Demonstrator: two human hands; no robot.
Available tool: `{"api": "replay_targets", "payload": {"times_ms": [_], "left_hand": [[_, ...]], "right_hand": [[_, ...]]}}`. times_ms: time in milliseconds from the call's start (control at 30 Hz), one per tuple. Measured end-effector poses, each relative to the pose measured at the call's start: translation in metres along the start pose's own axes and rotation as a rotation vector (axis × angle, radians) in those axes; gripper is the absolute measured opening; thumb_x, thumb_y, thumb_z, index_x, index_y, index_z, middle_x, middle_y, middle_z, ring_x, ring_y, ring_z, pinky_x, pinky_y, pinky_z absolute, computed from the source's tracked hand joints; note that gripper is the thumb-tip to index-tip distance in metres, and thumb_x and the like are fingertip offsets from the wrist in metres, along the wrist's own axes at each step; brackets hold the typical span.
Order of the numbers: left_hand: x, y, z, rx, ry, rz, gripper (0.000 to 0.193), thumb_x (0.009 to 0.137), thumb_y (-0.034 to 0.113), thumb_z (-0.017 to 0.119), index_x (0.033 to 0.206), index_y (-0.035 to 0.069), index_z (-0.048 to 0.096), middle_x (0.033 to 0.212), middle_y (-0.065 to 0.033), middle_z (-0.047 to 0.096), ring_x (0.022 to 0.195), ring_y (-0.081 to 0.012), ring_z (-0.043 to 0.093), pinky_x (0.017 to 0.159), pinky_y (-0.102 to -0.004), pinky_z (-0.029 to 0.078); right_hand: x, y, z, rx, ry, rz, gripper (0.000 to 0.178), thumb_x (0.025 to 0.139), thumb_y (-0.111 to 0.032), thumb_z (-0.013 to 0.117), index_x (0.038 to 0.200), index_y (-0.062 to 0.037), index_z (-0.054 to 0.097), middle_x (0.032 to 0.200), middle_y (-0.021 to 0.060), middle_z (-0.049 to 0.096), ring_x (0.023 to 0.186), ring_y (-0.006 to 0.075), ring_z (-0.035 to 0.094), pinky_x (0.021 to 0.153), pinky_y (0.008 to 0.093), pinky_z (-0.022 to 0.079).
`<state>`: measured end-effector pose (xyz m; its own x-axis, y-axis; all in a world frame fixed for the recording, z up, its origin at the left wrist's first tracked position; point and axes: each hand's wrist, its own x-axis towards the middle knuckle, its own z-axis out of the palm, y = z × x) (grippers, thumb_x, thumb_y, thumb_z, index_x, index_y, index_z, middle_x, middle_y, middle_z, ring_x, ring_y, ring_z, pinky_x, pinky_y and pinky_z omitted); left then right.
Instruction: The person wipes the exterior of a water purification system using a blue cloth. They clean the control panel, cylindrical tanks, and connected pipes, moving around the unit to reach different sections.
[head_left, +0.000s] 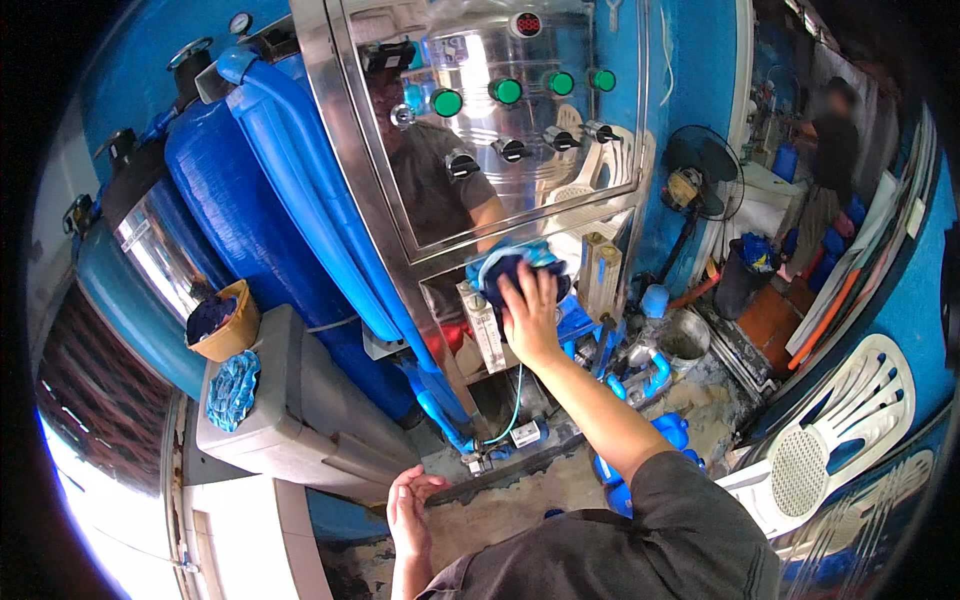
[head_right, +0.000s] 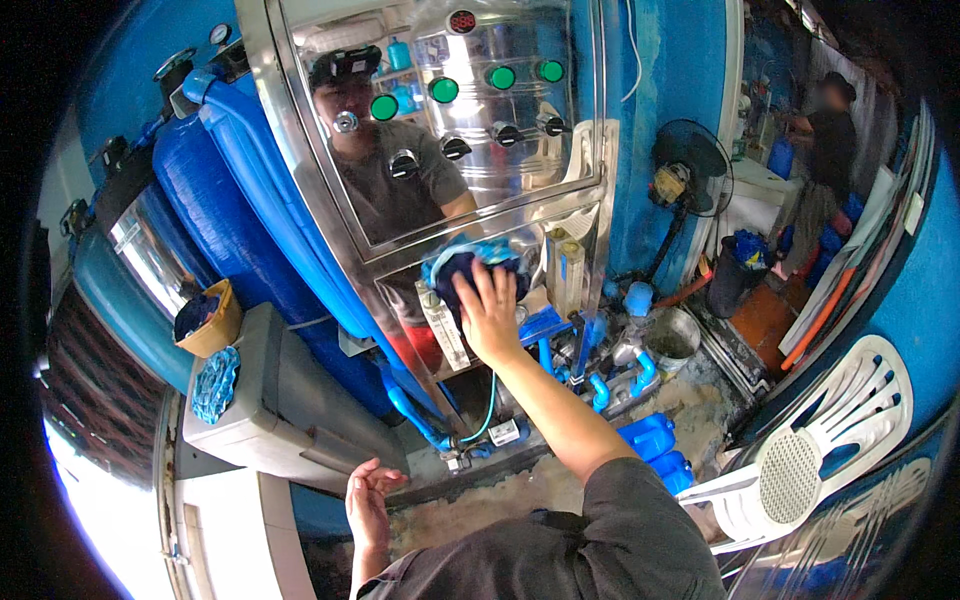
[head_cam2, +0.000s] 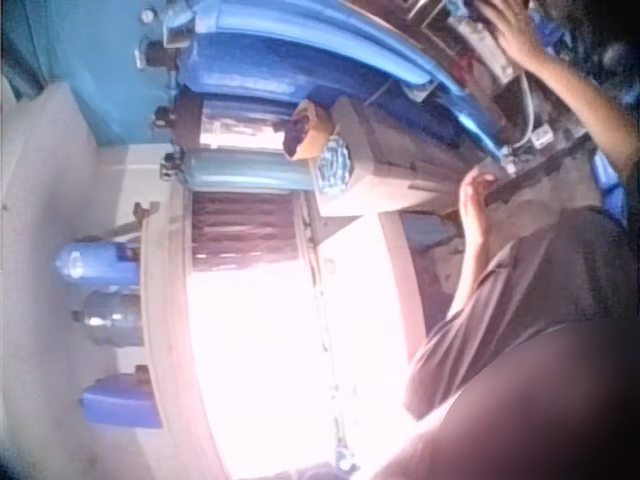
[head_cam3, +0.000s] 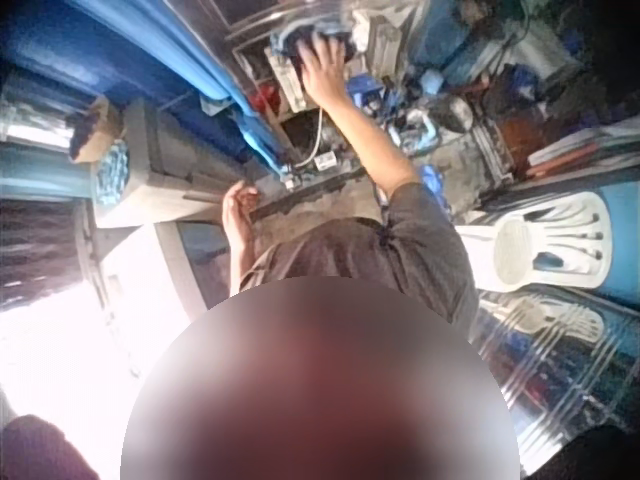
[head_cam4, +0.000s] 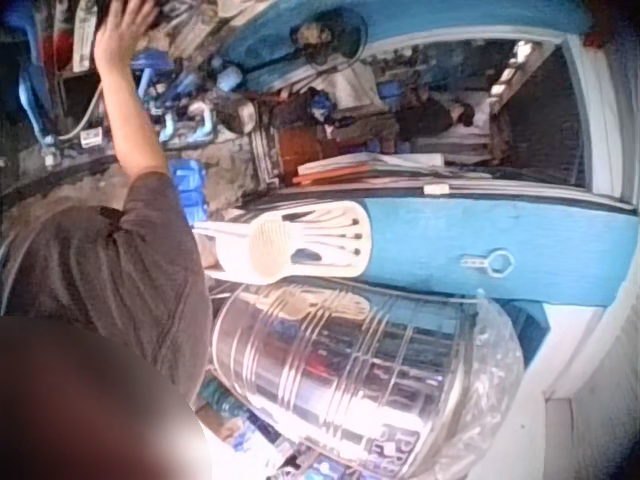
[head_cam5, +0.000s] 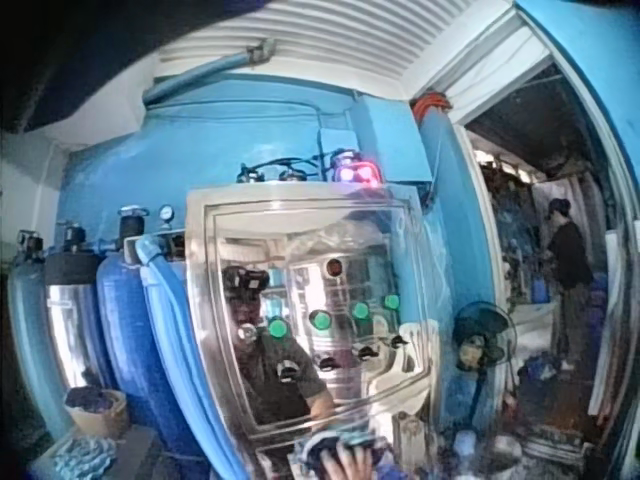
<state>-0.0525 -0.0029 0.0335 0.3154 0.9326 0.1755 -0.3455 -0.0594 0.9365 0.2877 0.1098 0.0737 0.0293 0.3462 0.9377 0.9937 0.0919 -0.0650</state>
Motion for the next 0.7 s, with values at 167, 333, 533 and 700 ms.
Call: {"api": "replay_targets", "payload": {"times_ms": [167, 333, 533, 700], "left_hand": [[-0.009, -0.008, 0.007, -0.016, -0.019, -0.004, 0.043, 0.101, 0.036, 0.038, 0.122, 0.000, 0.050, 0.097, -0.0154, 0.065, 0.093, -0.0278, 0.063, 0.089, -0.0444, 0.048], [-0.010, -0.007, 0.018, -0.003, -0.035, -0.024, 0.044, 0.101, 0.037, 0.038, 0.123, 0.001, 0.051, 0.098, -0.0149, 0.065, 0.094, -0.0279, 0.063, 0.091, -0.0447, 0.046], [0.009, -0.011, 0.067, -0.130, -0.286, 0.020, 0.072, 0.090, 0.036, 0.064, 0.143, 0.002, 0.029, 0.131, -0.0175, 0.052, 0.115, -0.0272, 0.055, 0.100, -0.0398, 0.039], [0.035, -0.009, 0.089, 0.482, 0.072, -0.034, 0.033, 0.084, 0.011, 0.068, 0.115, 0.001, 0.059, 0.107, -0.0134, 0.066, 0.097, -0.0226, 0.064, 0.084, -0.0340, 0.050]], "right_hand": [[-0.050, 0.021, -0.021, 0.285, -0.089, 0.176, 0.032, 0.070, 0.003, 0.058, 0.099, -0.0078, 0.065, 0.110, 0.0114, 0.061, 0.105, 0.0331, 0.054, 0.095, 0.0425, 0.043], [-0.020, 0.016, -0.107, 1.666, -0.004, 1.048, 0.026, 0.089, -0.012, 0.056, 0.113, -0.0005, 0.059, 0.101, 0.0102, 0.067, 0.087, 0.0200, 0.065, 0.082, 0.0352, 0.052], [-0.028, -0.064, -0.131, 1.891, -0.541, 1.098, 0.037, 0.091, -0.013, 0.054, 0.126, -0.0028, 0.049, 0.114, 0.0090, 0.061, 0.105, 0.0189, 0.060, 0.091, 0.0331, 0.049], [-0.096, -0.058, -0.115, 1.390, -0.421, 1.565, 0.035, 0.096, -0.025, 0.053, 0.128, -0.0119, 0.048, 0.124, 0.0062, 0.056, 0.111, 0.0194, 0.056, 0.095, 0.0377, 0.044]]}}
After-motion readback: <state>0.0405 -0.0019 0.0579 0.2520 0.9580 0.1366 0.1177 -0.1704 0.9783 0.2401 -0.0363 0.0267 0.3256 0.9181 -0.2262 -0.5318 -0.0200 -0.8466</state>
